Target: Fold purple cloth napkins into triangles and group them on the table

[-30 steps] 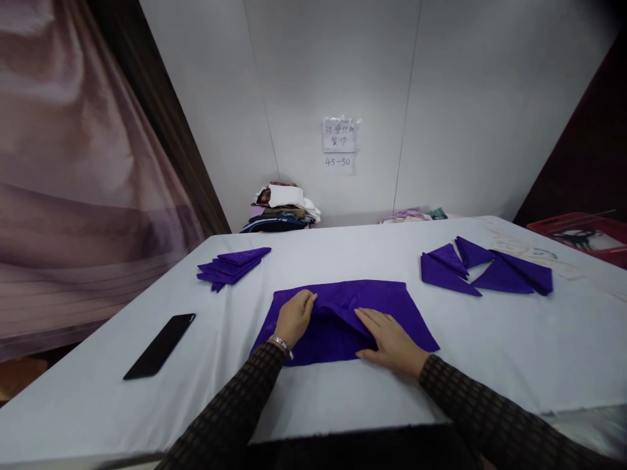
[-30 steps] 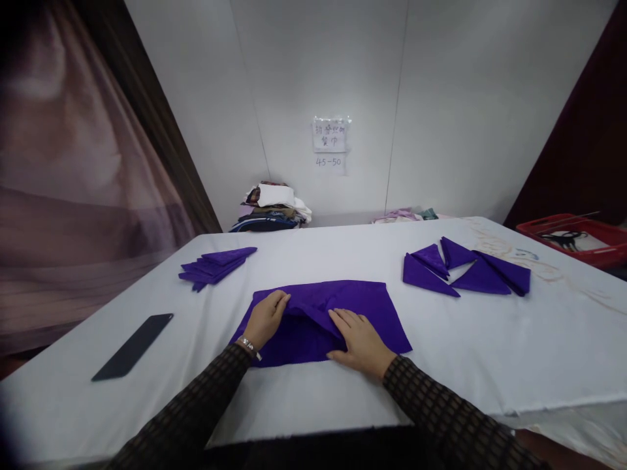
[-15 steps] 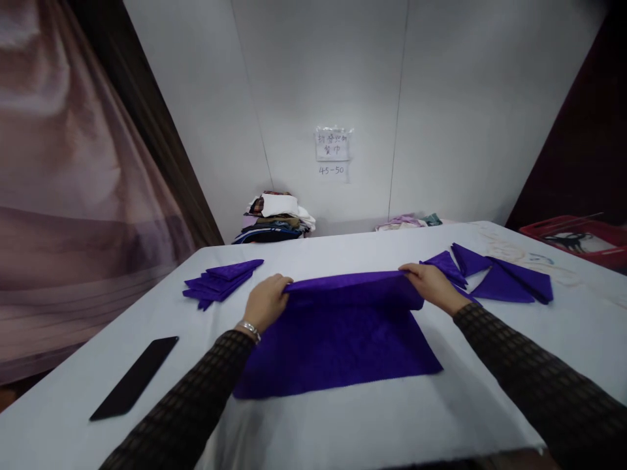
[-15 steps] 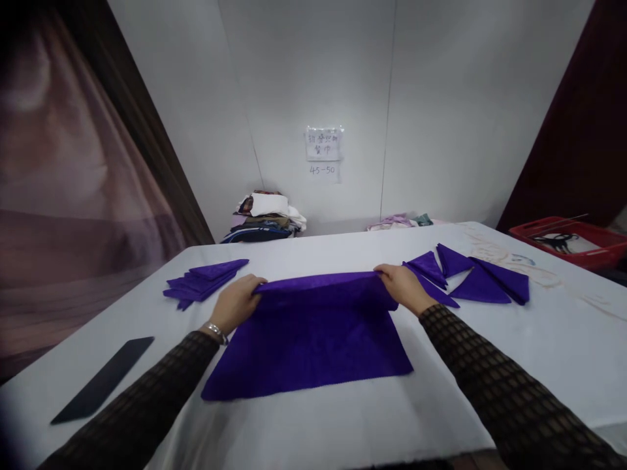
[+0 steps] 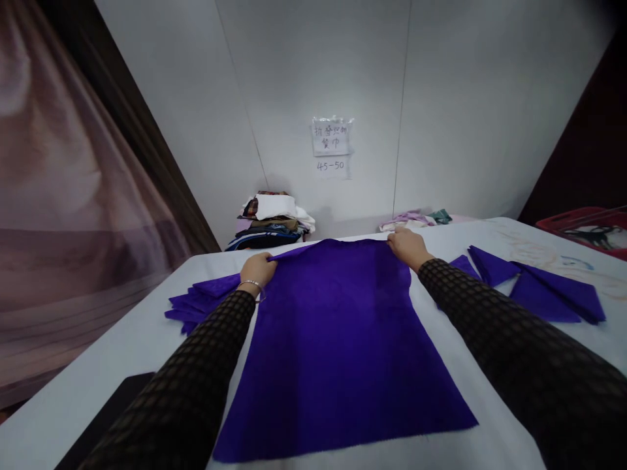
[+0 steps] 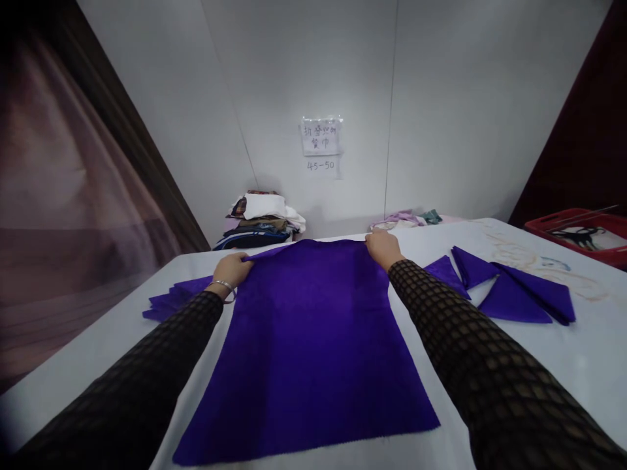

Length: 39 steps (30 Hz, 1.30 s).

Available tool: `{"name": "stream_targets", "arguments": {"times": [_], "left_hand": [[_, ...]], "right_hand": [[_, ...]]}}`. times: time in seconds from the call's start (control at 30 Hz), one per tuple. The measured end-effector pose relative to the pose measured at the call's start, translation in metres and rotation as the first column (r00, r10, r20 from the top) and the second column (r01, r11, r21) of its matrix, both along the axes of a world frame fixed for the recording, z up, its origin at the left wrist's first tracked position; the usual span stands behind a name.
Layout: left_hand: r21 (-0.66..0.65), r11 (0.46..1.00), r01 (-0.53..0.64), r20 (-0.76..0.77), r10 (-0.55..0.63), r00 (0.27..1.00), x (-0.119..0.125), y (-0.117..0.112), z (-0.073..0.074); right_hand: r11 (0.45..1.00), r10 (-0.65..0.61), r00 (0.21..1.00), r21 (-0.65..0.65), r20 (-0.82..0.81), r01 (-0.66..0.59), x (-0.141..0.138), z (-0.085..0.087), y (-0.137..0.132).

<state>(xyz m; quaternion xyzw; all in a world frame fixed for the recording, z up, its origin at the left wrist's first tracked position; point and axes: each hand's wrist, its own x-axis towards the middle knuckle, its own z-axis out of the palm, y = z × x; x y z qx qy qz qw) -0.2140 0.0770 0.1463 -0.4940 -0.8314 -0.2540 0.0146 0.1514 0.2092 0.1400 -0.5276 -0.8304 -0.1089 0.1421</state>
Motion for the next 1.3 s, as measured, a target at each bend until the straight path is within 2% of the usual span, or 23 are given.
{"name": "stream_targets", "arguments": {"times": [0.1,0.23,0.33,0.5,0.63,0.8,0.93,1.07,1.2,1.3], "left_hand": [[0.009,1.0,-0.029,0.117,0.028,0.993,-0.006,0.016,-0.016],[0.032,0.997,-0.064,0.22,0.055,0.974,-0.009,0.02,-0.037],[0.075,0.995,-0.063,0.266,0.041,0.963,-0.012,0.011,-0.043],[0.136,0.989,-0.063,0.382,0.007,0.924,-0.019,-0.016,-0.046],[0.136,0.986,-0.099,0.546,0.009,0.838,-0.012,-0.037,-0.054],[0.204,0.971,-0.126,0.746,-0.071,0.662,0.008,-0.056,-0.06],[0.278,0.949,-0.15,0.814,-0.15,0.561,0.018,-0.071,-0.054],[0.368,0.916,-0.161,0.816,-0.235,0.528,0.023,-0.082,-0.038],[0.456,0.872,-0.176,0.788,-0.304,0.535,0.029,-0.086,-0.021],[0.553,0.812,-0.185,0.744,-0.382,0.548,0.037,-0.088,-0.01]], "right_hand": [[0.994,-0.057,0.996,-0.094,-0.065,0.05,-0.009,-0.01,0.016],[0.988,-0.06,0.994,-0.146,-0.09,0.047,-0.013,-0.021,0.023],[0.985,-0.024,0.994,-0.173,-0.105,0.005,-0.007,-0.024,0.016],[0.956,0.14,0.967,-0.226,-0.215,-0.189,0.015,-0.029,-0.013],[0.926,0.189,0.931,-0.26,-0.312,-0.275,0.028,-0.037,-0.032],[0.903,0.09,0.882,-0.335,-0.462,-0.268,0.036,-0.043,-0.051],[0.871,0.07,0.823,-0.368,-0.564,-0.326,0.046,-0.043,-0.072],[0.821,0.109,0.793,-0.395,-0.6,-0.411,0.063,-0.038,-0.097],[0.854,0.165,0.825,-0.34,-0.54,-0.394,0.081,-0.029,-0.118],[0.873,0.225,0.841,-0.281,-0.493,-0.399,0.091,-0.019,-0.135]]}}
